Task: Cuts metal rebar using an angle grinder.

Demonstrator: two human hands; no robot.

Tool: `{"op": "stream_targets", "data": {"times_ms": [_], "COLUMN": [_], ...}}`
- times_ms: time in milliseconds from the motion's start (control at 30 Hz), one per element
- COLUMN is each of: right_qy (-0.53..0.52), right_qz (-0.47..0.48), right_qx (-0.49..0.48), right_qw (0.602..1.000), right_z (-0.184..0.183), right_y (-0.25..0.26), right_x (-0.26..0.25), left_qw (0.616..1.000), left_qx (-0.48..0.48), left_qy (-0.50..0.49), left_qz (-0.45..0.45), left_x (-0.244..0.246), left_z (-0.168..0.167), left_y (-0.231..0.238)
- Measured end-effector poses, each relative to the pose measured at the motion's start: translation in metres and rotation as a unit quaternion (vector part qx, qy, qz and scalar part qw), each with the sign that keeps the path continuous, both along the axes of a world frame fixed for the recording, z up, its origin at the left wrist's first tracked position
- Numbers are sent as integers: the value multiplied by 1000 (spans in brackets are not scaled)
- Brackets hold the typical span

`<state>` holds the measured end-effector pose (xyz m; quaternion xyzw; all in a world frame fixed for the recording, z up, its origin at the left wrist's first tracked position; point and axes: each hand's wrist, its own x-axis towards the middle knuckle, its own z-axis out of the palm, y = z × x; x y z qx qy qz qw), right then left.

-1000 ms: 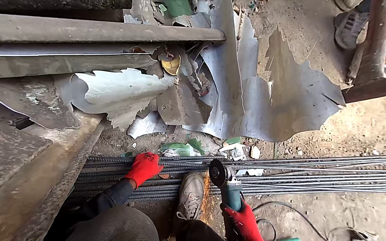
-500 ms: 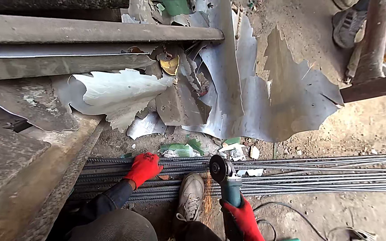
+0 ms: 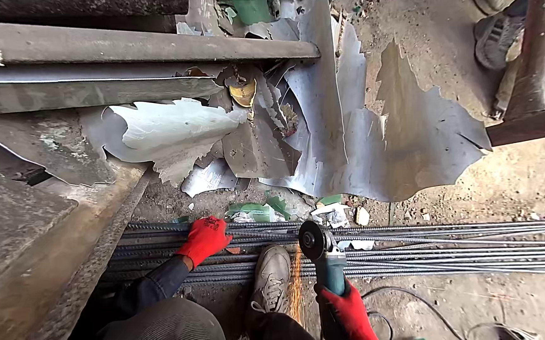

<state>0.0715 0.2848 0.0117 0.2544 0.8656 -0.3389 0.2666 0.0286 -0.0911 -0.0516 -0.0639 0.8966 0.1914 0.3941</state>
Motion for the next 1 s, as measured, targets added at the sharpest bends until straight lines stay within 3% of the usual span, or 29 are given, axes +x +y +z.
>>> {"op": "stream_targets", "data": {"times_ms": [200, 1000], "right_qy": [13, 0], "right_qz": [-2, 23], "right_qx": [-9, 26], "right_qw": [1000, 999], "right_z": [-2, 5], "right_y": [-8, 2], "right_x": [-14, 8], "left_qw": [1000, 1000], "left_qx": [2, 7], "left_qy": [-19, -29], "left_qz": [-5, -4], "left_x": [-3, -5], "left_z": [0, 2], "left_y": [-2, -2]}}
